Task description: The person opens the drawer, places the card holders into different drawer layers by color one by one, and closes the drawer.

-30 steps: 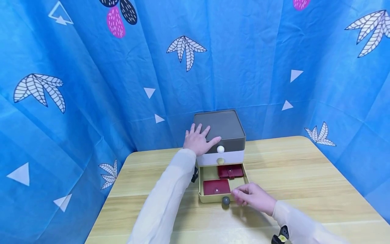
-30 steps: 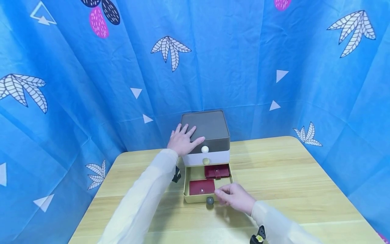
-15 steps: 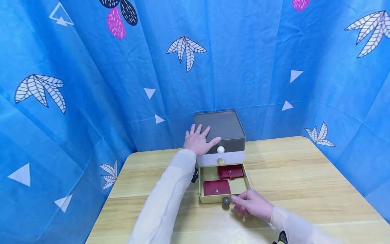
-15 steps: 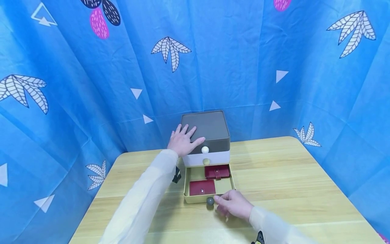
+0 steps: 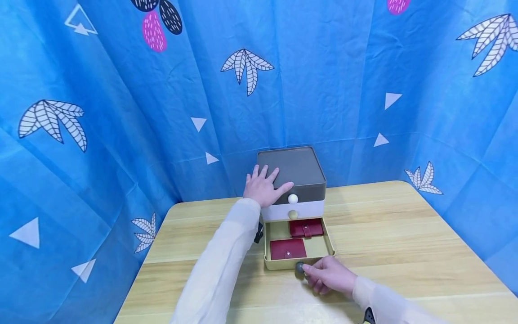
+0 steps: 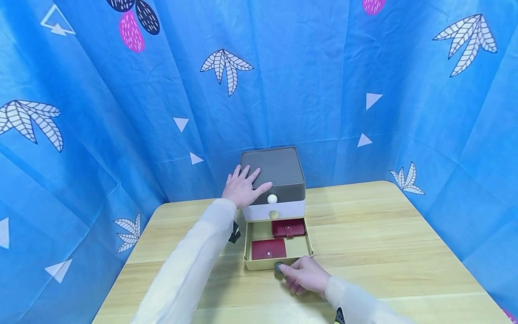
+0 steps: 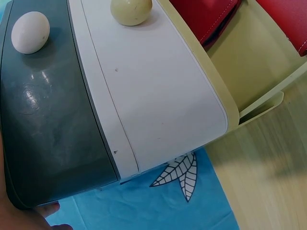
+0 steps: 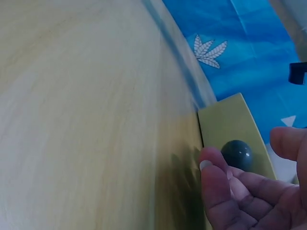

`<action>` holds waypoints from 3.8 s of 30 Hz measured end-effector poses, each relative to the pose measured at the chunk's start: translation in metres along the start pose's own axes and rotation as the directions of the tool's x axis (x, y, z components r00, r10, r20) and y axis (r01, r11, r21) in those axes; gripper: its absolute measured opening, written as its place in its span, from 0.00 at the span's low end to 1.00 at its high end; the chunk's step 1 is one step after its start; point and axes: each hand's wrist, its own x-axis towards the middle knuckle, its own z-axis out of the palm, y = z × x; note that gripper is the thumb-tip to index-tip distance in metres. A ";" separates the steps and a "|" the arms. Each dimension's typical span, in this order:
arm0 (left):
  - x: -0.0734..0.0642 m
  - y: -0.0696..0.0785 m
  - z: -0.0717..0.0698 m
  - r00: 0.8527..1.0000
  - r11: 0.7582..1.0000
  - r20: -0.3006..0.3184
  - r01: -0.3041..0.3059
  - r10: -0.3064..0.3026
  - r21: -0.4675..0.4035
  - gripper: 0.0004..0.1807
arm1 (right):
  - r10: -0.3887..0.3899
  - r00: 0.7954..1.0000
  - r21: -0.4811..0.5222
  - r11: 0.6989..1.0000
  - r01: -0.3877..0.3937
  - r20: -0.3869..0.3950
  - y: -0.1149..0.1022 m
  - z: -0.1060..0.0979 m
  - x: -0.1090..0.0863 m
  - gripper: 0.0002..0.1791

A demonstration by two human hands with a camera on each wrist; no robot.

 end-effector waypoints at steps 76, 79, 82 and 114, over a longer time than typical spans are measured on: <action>-0.001 0.003 0.000 1.000 1.000 -0.006 0.012 -0.012 0.002 0.51 | 0.086 0.987 0.573 0.806 -0.150 0.137 0.012 0.008 0.028 0.32; -0.001 0.003 0.000 1.000 1.000 -0.006 0.012 -0.012 0.002 0.51 | 0.086 0.986 0.570 0.808 -0.151 0.140 0.011 0.007 0.031 0.32; -0.001 0.003 0.000 1.000 1.000 -0.001 0.012 -0.012 0.004 0.51 | 0.087 0.986 0.569 0.808 -0.153 0.141 0.011 0.006 0.034 0.32; -0.003 0.003 -0.002 1.000 1.000 -0.010 -0.002 0.002 -0.006 0.51 | 0.103 0.992 0.590 0.798 -0.124 0.069 0.007 -0.003 0.074 0.36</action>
